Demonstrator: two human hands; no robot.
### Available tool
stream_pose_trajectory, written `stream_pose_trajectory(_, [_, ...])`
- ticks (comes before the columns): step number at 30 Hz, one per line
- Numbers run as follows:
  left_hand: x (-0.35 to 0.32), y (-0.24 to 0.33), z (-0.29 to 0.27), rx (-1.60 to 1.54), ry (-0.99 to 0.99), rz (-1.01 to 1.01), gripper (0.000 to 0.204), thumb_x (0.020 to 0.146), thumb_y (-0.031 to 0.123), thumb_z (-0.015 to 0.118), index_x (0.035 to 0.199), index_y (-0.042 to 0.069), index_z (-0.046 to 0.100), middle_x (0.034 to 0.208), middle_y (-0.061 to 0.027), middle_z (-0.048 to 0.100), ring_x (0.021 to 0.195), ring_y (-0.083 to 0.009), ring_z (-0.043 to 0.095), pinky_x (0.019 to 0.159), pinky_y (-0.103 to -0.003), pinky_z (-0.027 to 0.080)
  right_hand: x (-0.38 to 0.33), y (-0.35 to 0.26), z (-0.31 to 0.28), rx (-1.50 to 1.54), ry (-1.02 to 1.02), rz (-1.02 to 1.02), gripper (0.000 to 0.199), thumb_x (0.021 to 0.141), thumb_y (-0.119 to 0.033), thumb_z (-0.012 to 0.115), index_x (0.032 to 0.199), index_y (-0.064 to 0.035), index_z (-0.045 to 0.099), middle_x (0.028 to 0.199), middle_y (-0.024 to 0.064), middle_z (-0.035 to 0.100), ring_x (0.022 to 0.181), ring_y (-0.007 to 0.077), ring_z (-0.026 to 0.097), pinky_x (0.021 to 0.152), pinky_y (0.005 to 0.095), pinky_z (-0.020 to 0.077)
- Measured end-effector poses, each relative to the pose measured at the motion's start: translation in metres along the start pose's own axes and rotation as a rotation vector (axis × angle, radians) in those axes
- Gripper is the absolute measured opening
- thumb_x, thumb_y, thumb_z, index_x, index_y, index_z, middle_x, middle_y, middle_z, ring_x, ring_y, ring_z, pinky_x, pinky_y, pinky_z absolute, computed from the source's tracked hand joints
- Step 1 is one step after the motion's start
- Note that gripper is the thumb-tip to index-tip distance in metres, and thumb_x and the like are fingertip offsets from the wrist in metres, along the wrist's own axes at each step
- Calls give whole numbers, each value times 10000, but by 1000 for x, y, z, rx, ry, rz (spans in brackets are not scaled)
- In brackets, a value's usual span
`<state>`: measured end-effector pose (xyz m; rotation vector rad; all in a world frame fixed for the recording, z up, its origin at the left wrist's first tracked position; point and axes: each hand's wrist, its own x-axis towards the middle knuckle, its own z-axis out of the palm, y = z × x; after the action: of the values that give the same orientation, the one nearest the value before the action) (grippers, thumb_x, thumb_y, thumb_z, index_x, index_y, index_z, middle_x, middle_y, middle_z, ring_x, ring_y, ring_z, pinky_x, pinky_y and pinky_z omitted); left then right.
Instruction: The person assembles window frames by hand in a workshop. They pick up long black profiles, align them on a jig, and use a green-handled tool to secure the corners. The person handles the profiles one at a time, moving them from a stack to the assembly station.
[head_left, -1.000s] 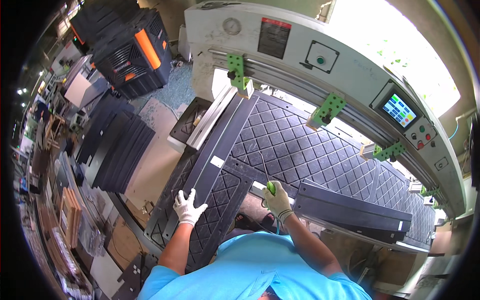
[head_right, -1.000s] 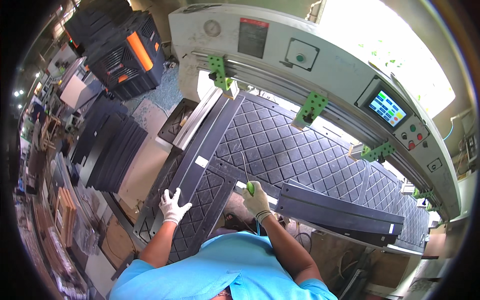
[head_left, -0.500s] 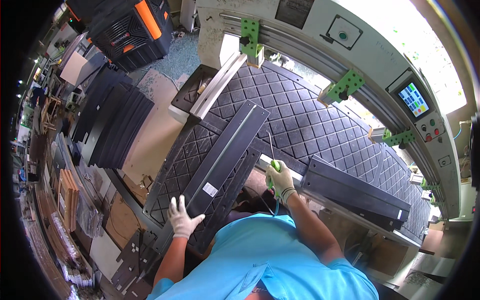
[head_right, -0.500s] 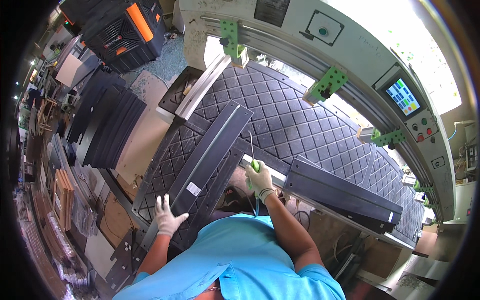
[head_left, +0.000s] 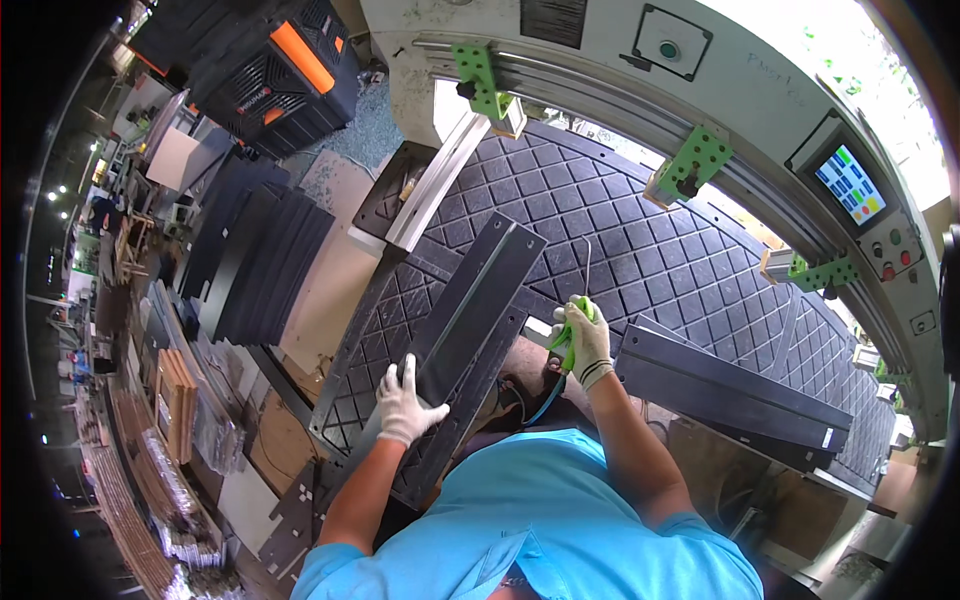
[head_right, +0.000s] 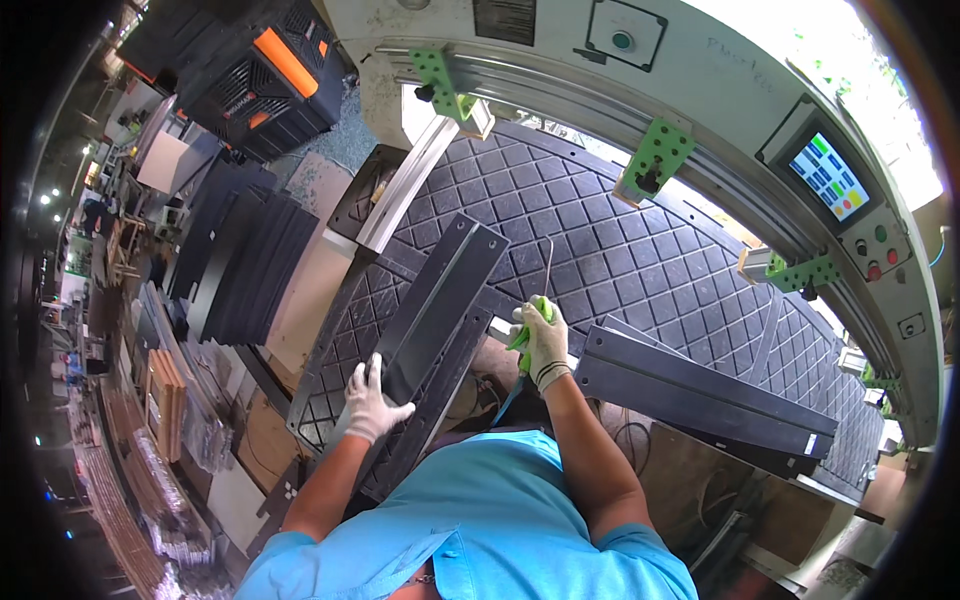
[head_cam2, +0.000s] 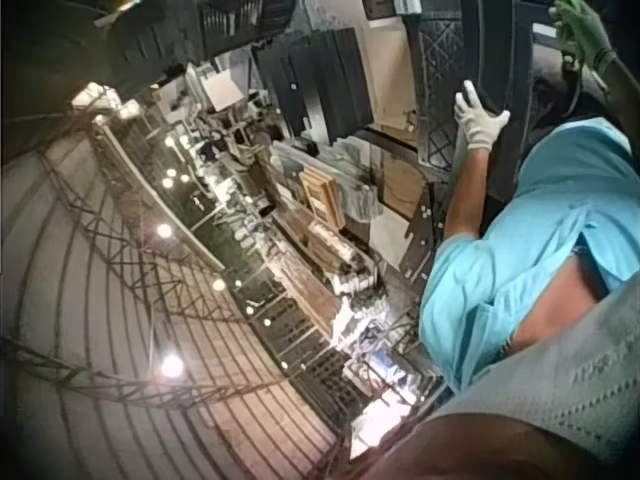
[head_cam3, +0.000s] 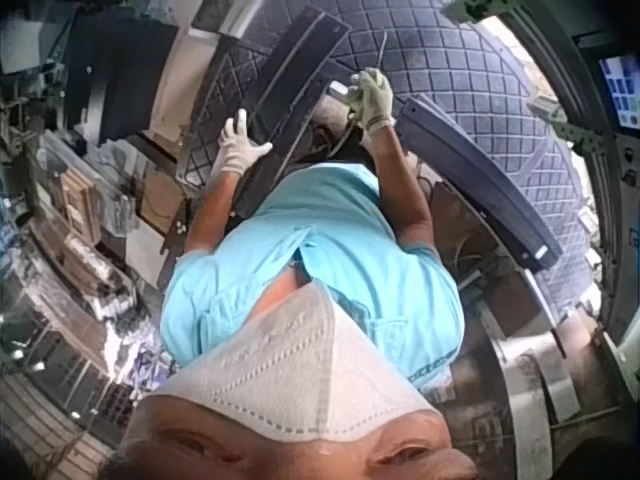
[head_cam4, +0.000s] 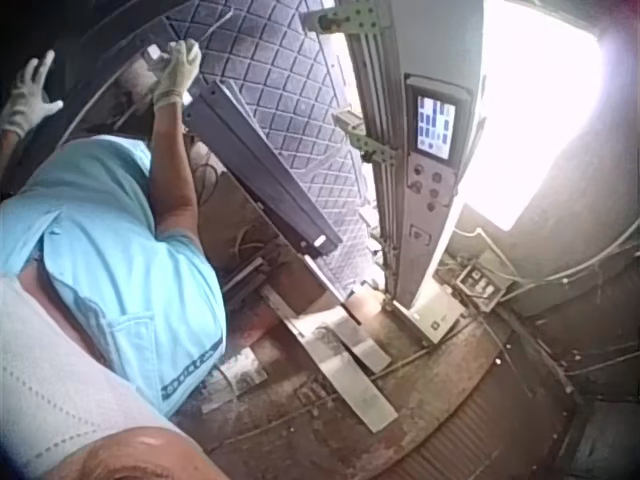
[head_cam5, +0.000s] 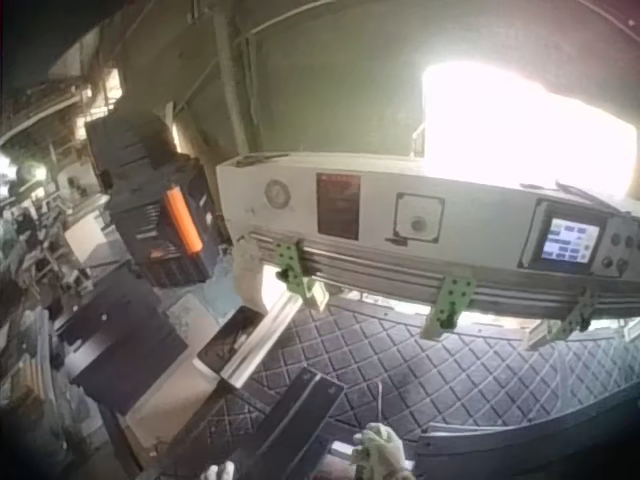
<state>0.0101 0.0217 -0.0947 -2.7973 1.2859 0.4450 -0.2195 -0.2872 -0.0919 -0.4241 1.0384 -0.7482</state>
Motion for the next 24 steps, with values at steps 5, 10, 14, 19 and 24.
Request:
stream_pose_trajectory(5, [-49, -6, -27, -13, 117, 116, 1429, 524, 545, 999, 1685, 114, 284, 1578, -311, 402, 1446, -518, 440, 1219, -601, 391, -12, -47, 5, 90, -269, 27, 360, 1078, -176, 671, 1416, -66, 611, 1131, 119, 765, 780, 185, 725, 652, 348, 627])
stream_pose_trajectory(10, [-82, -8, -47, -5, 148, 155, 1439, 519, 541, 1011, 1665, 54, 289, 1593, -298, 384, 1449, -514, 430, 1199, -618, 409, -47, -88, 16, 25, -576, 27, 434, 1065, -166, 674, 1462, -12, 586, 1089, 102, 739, 822, 185, 724, 723, 341, 618])
stream_pose_trajectory(14, [-102, -17, -43, -33, 194, 246, 1443, 543, 606, 994, 1665, 44, 281, 1612, -313, 363, 1469, -524, 411, 1204, -626, 400, -61, -110, 11, 25, -723, 42, 535, 1043, -217, 700, 1480, 56, 555, 1094, 97, 717, 852, 187, 722, 774, 332, 602])
stream_pose_trajectory(19, [-111, -9, -52, -18, 167, 266, 1462, 548, 603, 992, 1671, 35, 247, 1628, -315, 344, 1491, -530, 392, 1222, -630, 386, -60, -118, 4, 22, -834, 68, 578, 1030, -244, 733, 1489, 59, 557, 1124, 89, 717, 911, 164, 704, 845, 316, 565])
stream_pose_trajectory(24, [-117, -6, -51, 5, 152, 250, 1536, 510, 523, 1024, 1701, 51, 177, 1640, -296, 337, 1509, -523, 380, 1242, -614, 377, -65, -133, 3, 39, -905, 108, 597, 1019, -272, 765, 1482, 53, 573, 1166, 73, 716, 963, 144, 685, 873, 301, 556])
